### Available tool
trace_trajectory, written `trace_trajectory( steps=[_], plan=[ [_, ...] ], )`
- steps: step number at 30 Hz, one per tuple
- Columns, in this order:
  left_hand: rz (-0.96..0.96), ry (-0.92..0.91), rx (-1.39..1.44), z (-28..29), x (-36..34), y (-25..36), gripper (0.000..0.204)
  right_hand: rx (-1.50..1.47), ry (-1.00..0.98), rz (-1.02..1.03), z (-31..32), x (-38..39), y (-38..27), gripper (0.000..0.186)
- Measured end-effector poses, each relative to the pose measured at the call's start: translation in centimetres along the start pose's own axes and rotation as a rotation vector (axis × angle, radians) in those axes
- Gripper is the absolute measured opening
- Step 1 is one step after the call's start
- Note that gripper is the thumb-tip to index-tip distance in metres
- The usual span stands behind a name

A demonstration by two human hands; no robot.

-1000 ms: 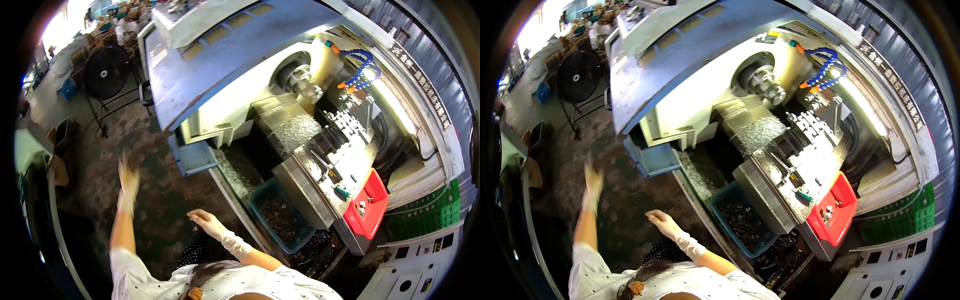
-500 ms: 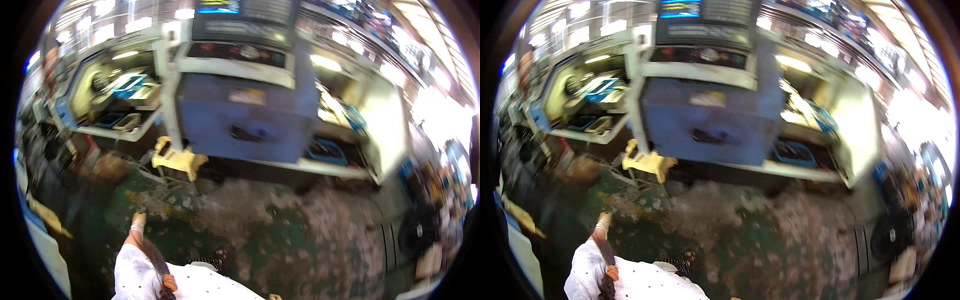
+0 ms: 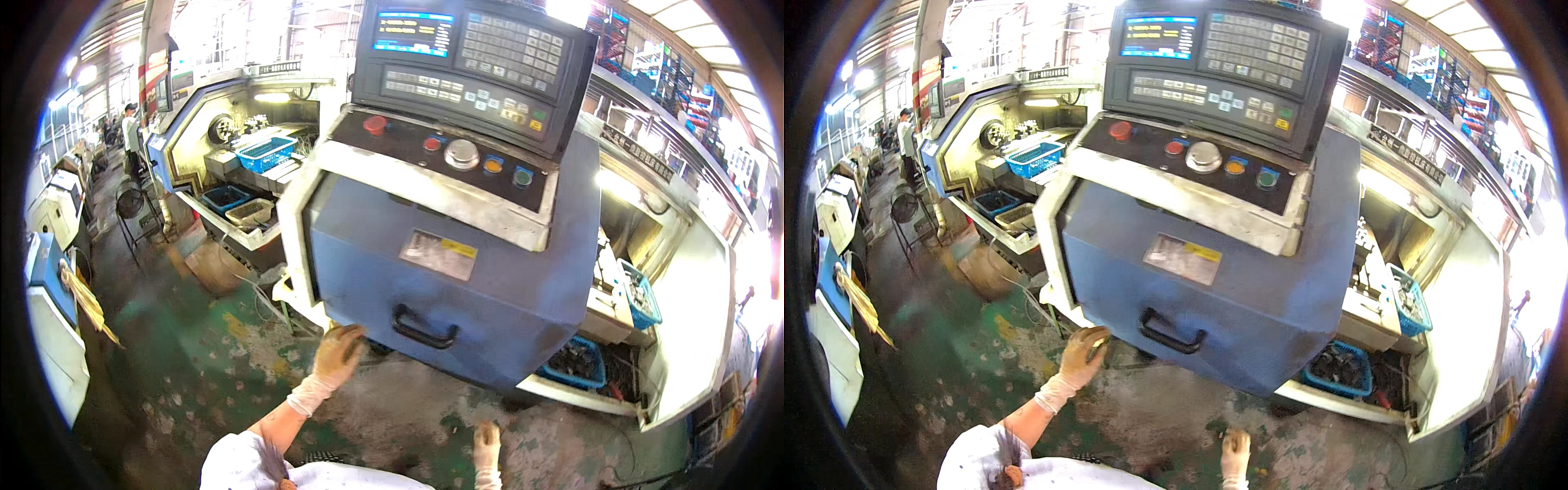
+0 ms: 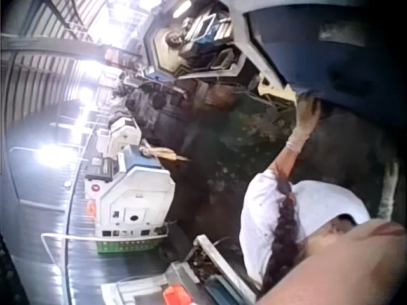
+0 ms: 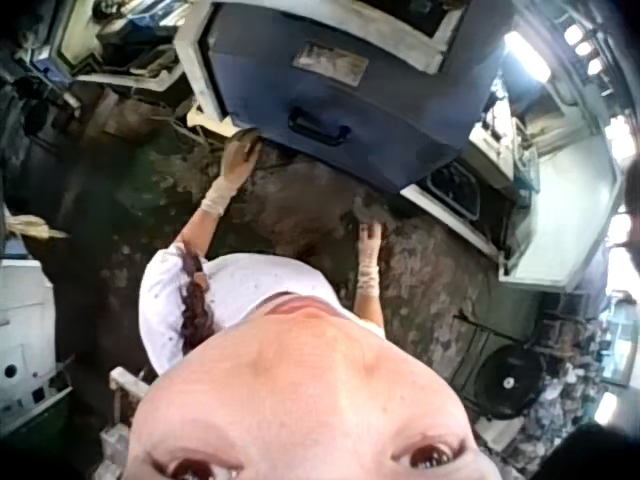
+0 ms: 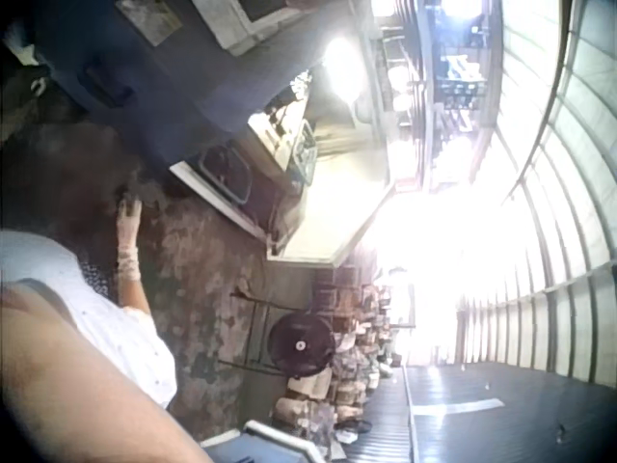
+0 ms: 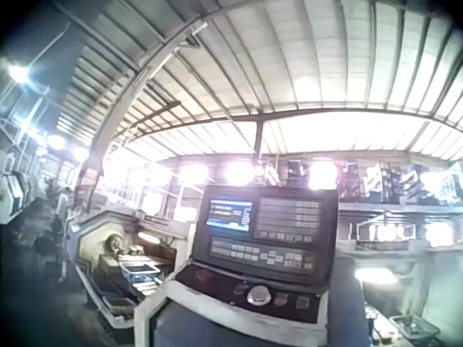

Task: The person operates a CNC lathe, repeatedly opening and closing the machine door, loading metal parts into the chuck, and using a wrench to tighten the chuck. Finished parts are placed into a red basket.

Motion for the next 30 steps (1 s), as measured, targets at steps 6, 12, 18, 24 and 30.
trace_trajectory(
  steps=[6, 12, 18, 24, 30],
  plan=[
    [-0.406, 0.096, 0.109, -8.8, -0.3, 16.2, 0.037, -0.138, 0.153, -0.201, 9.7, 1.9, 11.1, 0.015],
    [-0.132, 0.266, -0.21, -16.5, -2.5, 23.7, 0.054, -0.092, -0.021, -0.199, 17.4, -3.9, 13.9, 0.016],
    [-0.274, 0.588, -0.273, -17.5, -2.0, 23.1, 0.048, -0.375, -0.2, 0.148, 13.7, -18.9, 10.3, 0.016],
    [-0.292, 0.609, -0.321, -17.3, -1.3, 23.1, 0.048, -0.353, -0.206, 0.585, 8.8, -33.4, 2.8, 0.015],
    [-0.276, 0.61, -0.437, -17.1, -0.5, 23.0, 0.049, 0.05, -0.215, 0.743, 14.0, -34.7, 5.2, 0.022]
  ],
)
Point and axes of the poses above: each hand's wrist, its own x-axis away from the middle knuckle, its own z-axis out of the back of the hand, y = z × x, the point moved 5 cm from there along -x, towards the middle knuckle, and after that the axes turned 12 degrees about z, right-handed, at the moved point
